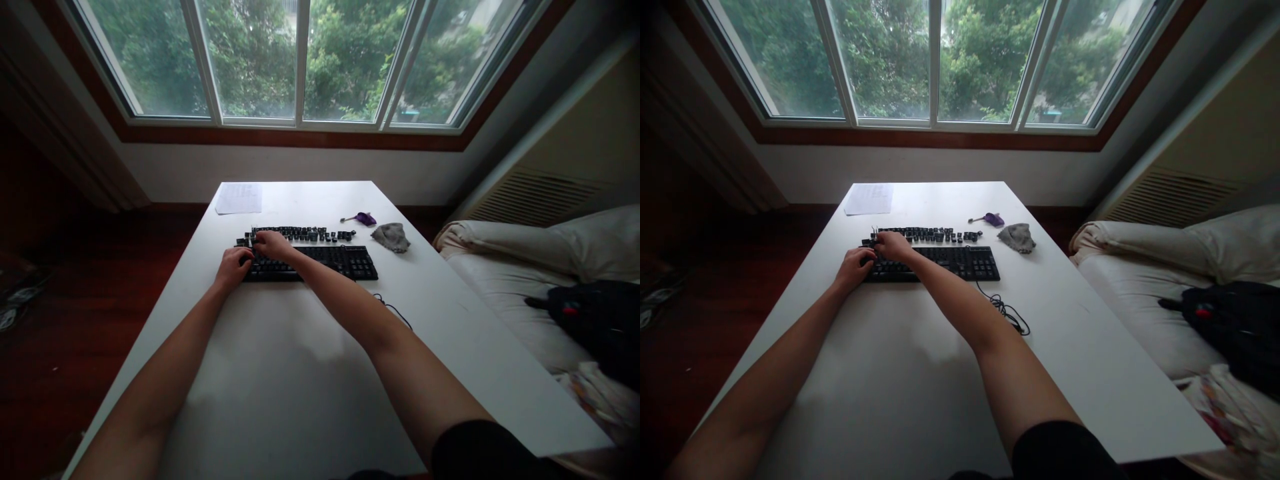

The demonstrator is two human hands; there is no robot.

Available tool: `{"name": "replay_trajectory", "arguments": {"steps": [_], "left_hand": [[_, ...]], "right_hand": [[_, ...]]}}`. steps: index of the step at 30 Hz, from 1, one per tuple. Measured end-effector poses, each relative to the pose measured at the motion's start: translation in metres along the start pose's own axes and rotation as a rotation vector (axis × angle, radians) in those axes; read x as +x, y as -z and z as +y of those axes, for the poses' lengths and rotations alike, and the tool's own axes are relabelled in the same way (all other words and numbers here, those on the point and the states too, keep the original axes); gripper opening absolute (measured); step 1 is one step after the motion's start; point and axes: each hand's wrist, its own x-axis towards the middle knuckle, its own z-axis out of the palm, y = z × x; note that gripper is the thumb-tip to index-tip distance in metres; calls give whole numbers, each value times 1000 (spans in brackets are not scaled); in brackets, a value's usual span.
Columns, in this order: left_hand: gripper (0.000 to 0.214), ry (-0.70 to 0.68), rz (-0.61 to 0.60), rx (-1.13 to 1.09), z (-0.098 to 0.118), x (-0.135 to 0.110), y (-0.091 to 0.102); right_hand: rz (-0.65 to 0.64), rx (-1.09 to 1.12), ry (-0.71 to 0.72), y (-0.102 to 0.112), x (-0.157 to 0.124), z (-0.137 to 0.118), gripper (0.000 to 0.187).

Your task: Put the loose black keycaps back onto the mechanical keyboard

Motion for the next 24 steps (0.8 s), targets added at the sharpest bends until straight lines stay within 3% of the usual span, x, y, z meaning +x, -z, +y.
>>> {"name": "replay_trajectory", "arguments": {"steps": [5, 10, 16, 24], "left_hand": [[19, 27, -3, 54, -5, 0, -1], [20, 29, -12, 48, -5, 0, -1], [17, 7, -13, 12, 2, 0, 2], [21, -19, -54, -17, 4, -1, 4]], "right_hand": [[-58, -46, 117, -3, -12, -10, 16], [50, -115, 125, -11, -30, -11, 21], [113, 175, 76, -18, -38, 8, 15], [175, 414, 6, -36, -47, 14, 14]]}}
